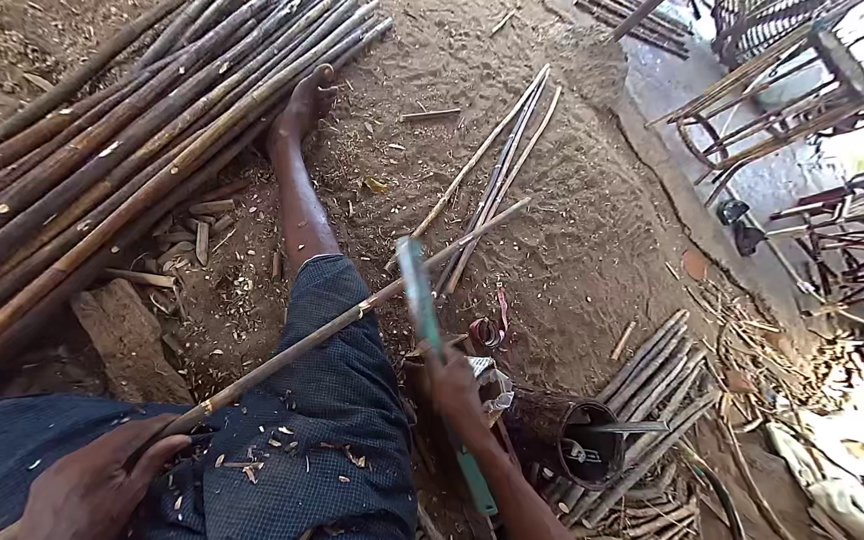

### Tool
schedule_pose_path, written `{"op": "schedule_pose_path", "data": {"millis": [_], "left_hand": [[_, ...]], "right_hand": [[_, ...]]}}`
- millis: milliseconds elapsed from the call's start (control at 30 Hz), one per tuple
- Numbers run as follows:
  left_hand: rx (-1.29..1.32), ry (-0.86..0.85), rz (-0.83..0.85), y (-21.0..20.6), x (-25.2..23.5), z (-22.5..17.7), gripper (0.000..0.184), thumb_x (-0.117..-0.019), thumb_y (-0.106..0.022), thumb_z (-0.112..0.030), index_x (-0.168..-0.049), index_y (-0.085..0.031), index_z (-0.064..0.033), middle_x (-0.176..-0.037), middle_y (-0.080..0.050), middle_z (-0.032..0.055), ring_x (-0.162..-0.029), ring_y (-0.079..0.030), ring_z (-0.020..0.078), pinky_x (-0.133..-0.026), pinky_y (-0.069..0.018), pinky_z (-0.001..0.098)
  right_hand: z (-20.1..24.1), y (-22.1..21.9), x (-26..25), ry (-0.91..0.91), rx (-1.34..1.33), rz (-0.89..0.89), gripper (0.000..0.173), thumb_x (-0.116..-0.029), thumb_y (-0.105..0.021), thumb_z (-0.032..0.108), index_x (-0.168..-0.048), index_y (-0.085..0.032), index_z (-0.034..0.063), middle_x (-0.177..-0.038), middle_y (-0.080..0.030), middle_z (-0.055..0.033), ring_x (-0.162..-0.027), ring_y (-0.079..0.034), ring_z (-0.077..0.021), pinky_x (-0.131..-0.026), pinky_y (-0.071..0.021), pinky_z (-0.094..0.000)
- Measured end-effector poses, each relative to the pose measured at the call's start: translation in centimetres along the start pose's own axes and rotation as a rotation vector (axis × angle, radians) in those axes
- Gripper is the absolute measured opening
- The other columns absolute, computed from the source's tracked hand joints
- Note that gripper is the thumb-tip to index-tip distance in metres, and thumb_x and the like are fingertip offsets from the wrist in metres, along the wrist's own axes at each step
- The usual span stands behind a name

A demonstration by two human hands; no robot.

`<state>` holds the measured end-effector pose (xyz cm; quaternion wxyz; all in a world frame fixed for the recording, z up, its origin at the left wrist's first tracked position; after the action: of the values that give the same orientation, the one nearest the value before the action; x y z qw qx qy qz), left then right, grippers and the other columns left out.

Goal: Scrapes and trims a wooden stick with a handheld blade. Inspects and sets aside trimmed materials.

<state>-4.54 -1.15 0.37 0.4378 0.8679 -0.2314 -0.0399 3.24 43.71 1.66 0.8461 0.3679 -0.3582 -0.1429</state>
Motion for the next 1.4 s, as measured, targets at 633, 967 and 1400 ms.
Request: {"op": "schedule_pose_path", "data": {"millis": [633,967,1400], "left_hand": [[-0.119,-0.008,-0.107,-0.4,0.5,-1.1,0.062,-0.1038,-0.039,-0.061,-0.112,-0.075,-0.0104,-0.093,-0.073,0.0127,-0.078,-0.072,0.0323,-0.062,-0.0553,0.0568],[-0.087,-0.020,0.000,0.0,-0.3,-1.0,0.062,-0.1058,-0.036,-0.058,-0.114,-0.074,-0.0092,-0.094,-0.074,0.0143,-0.080,-0.073,0.0343,-0.065,-0.0553,0.0595],[0.010,0.050,0.154,0.4,-1.9,1.5,0.056,-0.0945,-0.042,-0.067,-0.102,-0.071,-0.0198,-0.070,-0.062,-0.0061,-0.058,-0.060,0.0122,-0.053,-0.0517,0.0431]], "right_hand": [[1.2,-1.0,2.2,0.092,0.197,0.139,0.052,-0.0998,-0.053,0.062,-0.097,-0.069,0.0126,-0.076,-0.064,-0.0083,-0.073,-0.066,-0.0265,-0.069,-0.0542,-0.0529],[0.9,0.0,1.3,0.035,0.093,0.042,0.055,-0.1008,-0.052,0.061,-0.105,-0.071,0.0102,-0.076,-0.065,-0.0130,-0.068,-0.064,-0.0303,-0.063,-0.0536,-0.0553],[1.3,-2.2,1.8,0.083,0.141,0.075,0.050,-0.1024,-0.052,0.056,-0.101,-0.069,0.0088,-0.077,-0.065,-0.0117,-0.072,-0.066,-0.0297,-0.067,-0.0553,-0.0551]]}}
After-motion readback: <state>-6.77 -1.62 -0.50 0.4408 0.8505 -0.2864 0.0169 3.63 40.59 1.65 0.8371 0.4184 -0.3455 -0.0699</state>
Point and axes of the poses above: each hand's wrist, its own x-axis away from the middle knuckle, its own y-axis out of the back of the hand, z = x × y, the point moved 4 cm from there along -x, towards the middle knuckle
